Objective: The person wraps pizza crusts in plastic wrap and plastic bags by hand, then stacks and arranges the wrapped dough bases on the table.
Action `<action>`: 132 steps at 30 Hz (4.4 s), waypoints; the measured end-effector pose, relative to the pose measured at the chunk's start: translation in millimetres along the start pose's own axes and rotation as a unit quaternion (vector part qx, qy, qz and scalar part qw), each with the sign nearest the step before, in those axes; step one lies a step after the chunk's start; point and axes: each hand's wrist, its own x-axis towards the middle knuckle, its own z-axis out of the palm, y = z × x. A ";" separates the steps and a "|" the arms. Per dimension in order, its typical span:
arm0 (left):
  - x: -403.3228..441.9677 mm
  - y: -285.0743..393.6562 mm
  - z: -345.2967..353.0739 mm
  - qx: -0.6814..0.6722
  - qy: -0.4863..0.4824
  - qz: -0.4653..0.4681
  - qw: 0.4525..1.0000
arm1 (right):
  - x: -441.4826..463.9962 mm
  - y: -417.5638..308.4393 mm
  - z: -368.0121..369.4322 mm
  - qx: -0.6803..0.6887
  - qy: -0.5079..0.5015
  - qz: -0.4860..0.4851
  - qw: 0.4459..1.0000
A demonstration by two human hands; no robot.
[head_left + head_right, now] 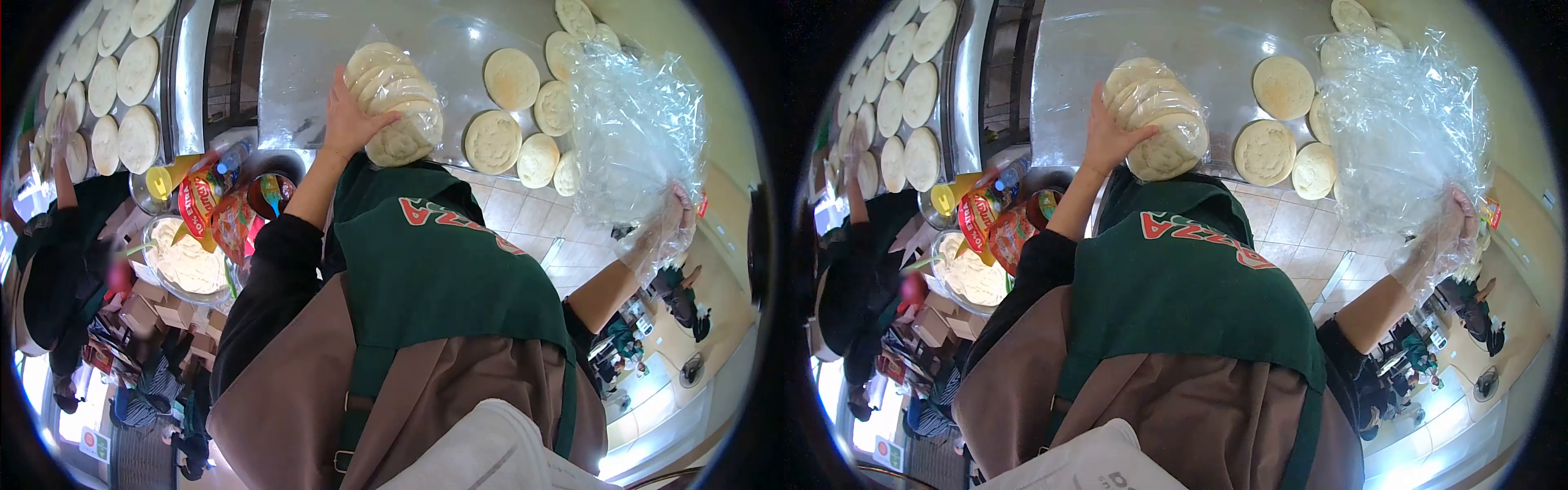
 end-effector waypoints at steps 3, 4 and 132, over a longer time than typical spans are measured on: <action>-3.5 11.0 -0.5 -0.015 0.016 0.026 0.999 | -2.2 1.9 -2.2 -0.011 0.011 -0.003 1.000; -3.4 13.8 -0.6 -0.002 0.012 0.027 1.000 | -3.6 2.3 -3.5 0.000 0.009 -0.019 1.000; 80.3 250.4 17.4 -0.042 -0.110 0.544 0.831 | -78.8 -15.7 38.8 -0.047 -0.249 -0.106 0.961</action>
